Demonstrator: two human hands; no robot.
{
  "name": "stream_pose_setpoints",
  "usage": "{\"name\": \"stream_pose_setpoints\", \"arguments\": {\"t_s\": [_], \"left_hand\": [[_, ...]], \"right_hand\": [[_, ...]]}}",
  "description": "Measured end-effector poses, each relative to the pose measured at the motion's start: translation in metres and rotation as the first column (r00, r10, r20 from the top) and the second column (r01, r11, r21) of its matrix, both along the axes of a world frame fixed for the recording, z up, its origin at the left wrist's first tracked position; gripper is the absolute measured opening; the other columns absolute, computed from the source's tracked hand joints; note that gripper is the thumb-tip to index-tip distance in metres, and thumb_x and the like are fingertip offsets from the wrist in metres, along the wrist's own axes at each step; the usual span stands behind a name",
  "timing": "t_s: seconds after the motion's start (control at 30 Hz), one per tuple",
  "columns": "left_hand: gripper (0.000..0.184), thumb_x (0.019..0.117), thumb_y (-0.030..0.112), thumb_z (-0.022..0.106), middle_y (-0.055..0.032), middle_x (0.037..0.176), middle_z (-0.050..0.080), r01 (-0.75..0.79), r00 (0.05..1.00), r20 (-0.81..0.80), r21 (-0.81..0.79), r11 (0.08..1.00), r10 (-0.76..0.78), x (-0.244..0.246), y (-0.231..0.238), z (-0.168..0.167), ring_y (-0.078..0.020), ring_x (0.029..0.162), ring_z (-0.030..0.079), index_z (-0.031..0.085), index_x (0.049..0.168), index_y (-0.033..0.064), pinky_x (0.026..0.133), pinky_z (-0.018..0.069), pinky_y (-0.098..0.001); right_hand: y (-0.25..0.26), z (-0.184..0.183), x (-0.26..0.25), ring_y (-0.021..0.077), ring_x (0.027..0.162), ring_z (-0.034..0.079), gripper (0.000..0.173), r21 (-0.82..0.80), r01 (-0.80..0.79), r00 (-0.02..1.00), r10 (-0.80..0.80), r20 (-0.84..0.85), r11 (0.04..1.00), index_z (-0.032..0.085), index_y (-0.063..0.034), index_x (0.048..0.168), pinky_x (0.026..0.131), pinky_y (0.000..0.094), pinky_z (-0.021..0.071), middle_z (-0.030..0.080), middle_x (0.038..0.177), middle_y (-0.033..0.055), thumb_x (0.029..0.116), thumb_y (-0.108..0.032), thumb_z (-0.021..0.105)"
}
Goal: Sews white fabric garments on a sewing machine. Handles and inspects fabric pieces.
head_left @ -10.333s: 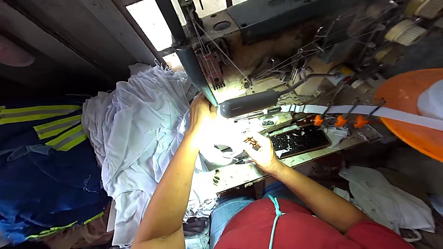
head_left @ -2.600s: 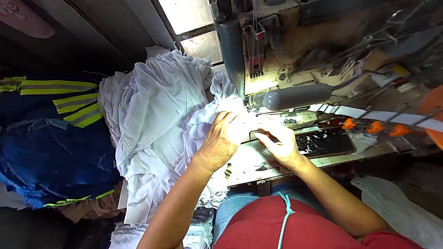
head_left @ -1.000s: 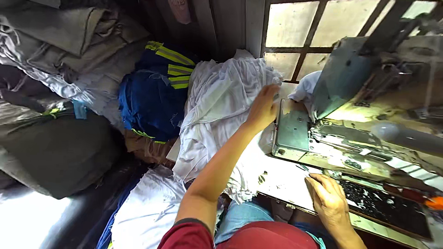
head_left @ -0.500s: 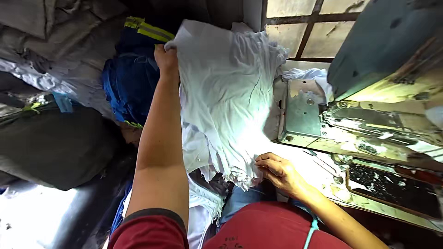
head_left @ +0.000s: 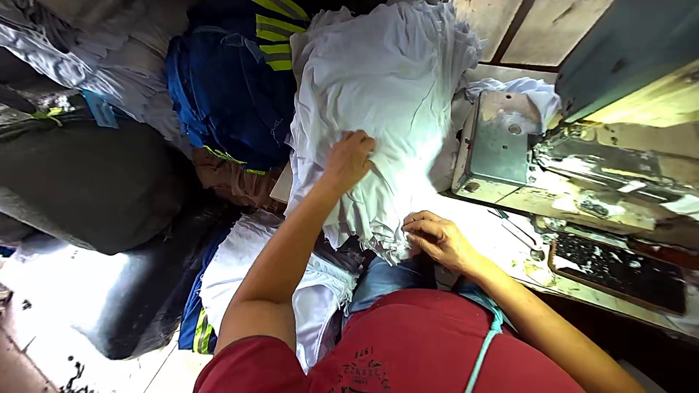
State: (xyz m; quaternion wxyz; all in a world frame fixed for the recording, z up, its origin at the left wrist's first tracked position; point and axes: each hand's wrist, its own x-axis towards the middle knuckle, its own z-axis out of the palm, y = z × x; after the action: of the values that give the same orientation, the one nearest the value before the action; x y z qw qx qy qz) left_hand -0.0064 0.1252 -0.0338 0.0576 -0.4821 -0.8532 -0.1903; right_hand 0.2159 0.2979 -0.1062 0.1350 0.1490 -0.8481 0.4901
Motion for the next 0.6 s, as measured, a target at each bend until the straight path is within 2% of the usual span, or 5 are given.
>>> {"name": "stream_pose_setpoints", "arguments": {"t_s": [0.17, 0.33, 0.47, 0.53, 0.6], "left_hand": [[0.017, 0.0829, -0.009, 0.061, -0.0249, 0.102, 0.070, 0.051, 0.995, -0.093, 0.130, 0.990, -0.039, 0.006, -0.015, 0.035, -0.0437, 0.099, 0.068, 0.068, 0.098, -0.0064, 0.082, 0.0534, -0.0603], [0.021, 0.0905, -0.003, 0.055, -0.0256, 0.103, 0.069, -0.113, 0.981, -0.112, 0.335, 0.936, 0.158, 0.019, -0.080, 0.052, -0.0394, 0.095, 0.069, 0.066, 0.107, -0.0088, 0.082, 0.0547, -0.0572], [0.020, 0.0876, -0.009, 0.061, -0.0340, 0.106, 0.067, -0.400, 0.913, -0.049, 0.099, 0.911, 0.406, 0.011, -0.118, 0.032, -0.0556, 0.103, 0.064, 0.066, 0.107, -0.0111, 0.085, 0.0471, -0.0736], [0.032, 0.0866, -0.009, 0.067, -0.0383, 0.123, 0.060, -0.477, 0.874, 0.045, -0.109, 0.872, 0.484, 0.011, -0.123, 0.032, -0.0602, 0.120, 0.054, 0.063, 0.118, -0.0124, 0.096, 0.0402, -0.0782], [0.050, 0.0822, -0.010, 0.071, -0.0373, 0.142, 0.049, -0.401, 0.908, 0.075, -0.137, 0.906, 0.413, 0.024, -0.110, 0.041, -0.0582, 0.134, 0.044, 0.058, 0.131, -0.0118, 0.106, 0.0347, -0.0760]], "right_hand": [[0.008, -0.006, 0.008, 0.0034, 0.090, 0.067, 0.022, -0.160, 0.098, 0.992, -0.083, 0.095, 0.982, 0.073, 0.0009, 0.108, 0.081, 0.0191, 0.0566, 0.070, 0.107, 0.0082, 0.1000, -0.016, 0.062], [0.009, 0.007, -0.004, 0.0034, 0.085, 0.067, 0.016, -0.167, 0.222, 0.974, -0.225, 0.001, 0.961, 0.073, 0.0005, 0.102, 0.076, 0.0184, 0.0570, 0.071, 0.102, 0.0076, 0.0971, -0.012, 0.064], [0.000, 0.021, -0.029, 0.0077, 0.086, 0.068, 0.018, -0.140, 0.171, 0.980, -0.182, -0.074, 0.975, 0.073, 0.0025, 0.100, 0.075, 0.0207, 0.0563, 0.071, 0.101, 0.0117, 0.0974, -0.012, 0.063], [-0.005, 0.027, -0.042, 0.0103, 0.086, 0.068, 0.018, -0.124, 0.153, 0.984, -0.163, -0.077, 0.980, 0.073, 0.0029, 0.102, 0.076, 0.0230, 0.0567, 0.071, 0.102, 0.0131, 0.0975, -0.011, 0.062], [-0.007, 0.032, -0.056, 0.0136, 0.086, 0.069, 0.016, -0.118, 0.167, 0.980, -0.178, -0.086, 0.979, 0.072, 0.0043, 0.103, 0.076, 0.0264, 0.0588, 0.070, 0.103, 0.0148, 0.0957, -0.007, 0.063]]}}
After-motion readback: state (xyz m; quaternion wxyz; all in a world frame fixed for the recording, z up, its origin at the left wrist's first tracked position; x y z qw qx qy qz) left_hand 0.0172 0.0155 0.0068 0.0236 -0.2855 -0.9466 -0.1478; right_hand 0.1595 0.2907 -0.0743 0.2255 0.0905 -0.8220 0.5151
